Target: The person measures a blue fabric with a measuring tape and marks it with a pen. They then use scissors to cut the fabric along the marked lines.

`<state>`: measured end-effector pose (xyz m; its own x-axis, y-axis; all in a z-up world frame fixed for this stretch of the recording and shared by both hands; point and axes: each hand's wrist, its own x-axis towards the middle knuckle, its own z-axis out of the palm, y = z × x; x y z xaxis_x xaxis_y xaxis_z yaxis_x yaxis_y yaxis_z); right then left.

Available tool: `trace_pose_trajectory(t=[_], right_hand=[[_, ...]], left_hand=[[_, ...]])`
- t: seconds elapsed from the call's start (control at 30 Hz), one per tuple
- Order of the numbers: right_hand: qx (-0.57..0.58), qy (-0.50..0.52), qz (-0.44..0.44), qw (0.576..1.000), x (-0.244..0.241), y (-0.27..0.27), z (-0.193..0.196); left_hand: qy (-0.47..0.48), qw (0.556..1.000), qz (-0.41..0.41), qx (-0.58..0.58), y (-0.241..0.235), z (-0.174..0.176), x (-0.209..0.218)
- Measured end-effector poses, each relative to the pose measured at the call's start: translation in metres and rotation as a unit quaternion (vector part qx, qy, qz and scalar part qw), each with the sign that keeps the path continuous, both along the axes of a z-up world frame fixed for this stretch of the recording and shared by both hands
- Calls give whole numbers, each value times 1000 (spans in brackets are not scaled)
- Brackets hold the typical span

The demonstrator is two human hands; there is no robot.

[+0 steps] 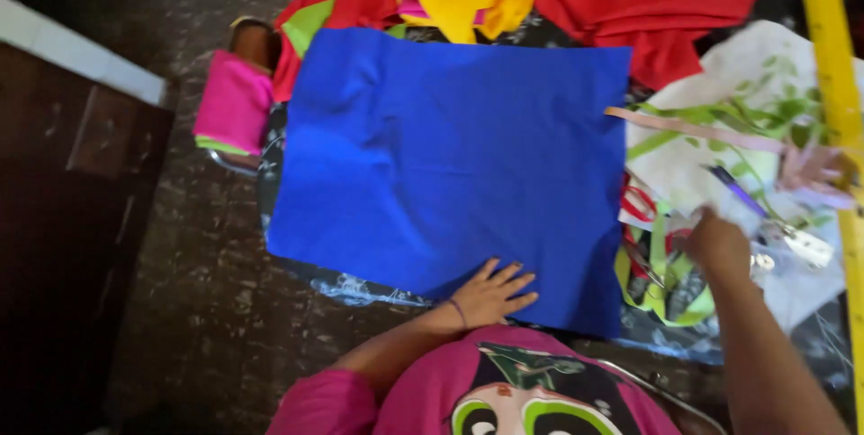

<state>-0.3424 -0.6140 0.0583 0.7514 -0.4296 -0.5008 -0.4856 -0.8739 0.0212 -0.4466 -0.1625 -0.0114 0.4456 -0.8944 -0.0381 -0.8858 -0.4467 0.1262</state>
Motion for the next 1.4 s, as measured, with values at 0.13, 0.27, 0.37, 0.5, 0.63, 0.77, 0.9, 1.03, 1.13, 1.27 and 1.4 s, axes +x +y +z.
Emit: trace_pose_trajectory(t=[0.13, 0.27, 0.37, 0.5, 0.63, 0.77, 0.9, 1.03, 1.13, 1.27, 1.4], right_hand=[[30, 79, 26, 996, -45, 100, 81], [1, 9, 52, 999, -68, 88, 31], [-41, 35, 55, 997, -70, 102, 45], [-69, 65, 17, 995, -68, 104, 41], [-61, 100, 21, 993, -63, 112, 68], [-109, 150, 59, 981, -62, 106, 82], [-131, 85, 73, 985, -83, 94, 74], [-40, 12, -62, 997, -112, 95, 71], [47, -161, -86, 982, -156, 123, 65], [435, -130, -313, 834, -201, 243, 112], [664, -65, -416, 618, -270, 303, 15]], left_hand=[[-6, 1000, 1, -5, -4, 9, 1], [20, 983, 163, -79, 19, 29, 40], [52, 941, 329, -60, 58, 55, 80], [185, 867, 441, 141, 107, 99, 112], [98, 872, 478, 48, 141, 81, 114], [160, 859, 473, 116, 158, 70, 101], [167, 863, 463, 113, 165, 68, 93], [204, 864, 447, 111, 173, 70, 90], [146, 884, 441, -44, 193, 53, 83], [94, 891, 420, -144, 221, 46, 54], [87, 945, 295, -114, 249, 50, 6]])
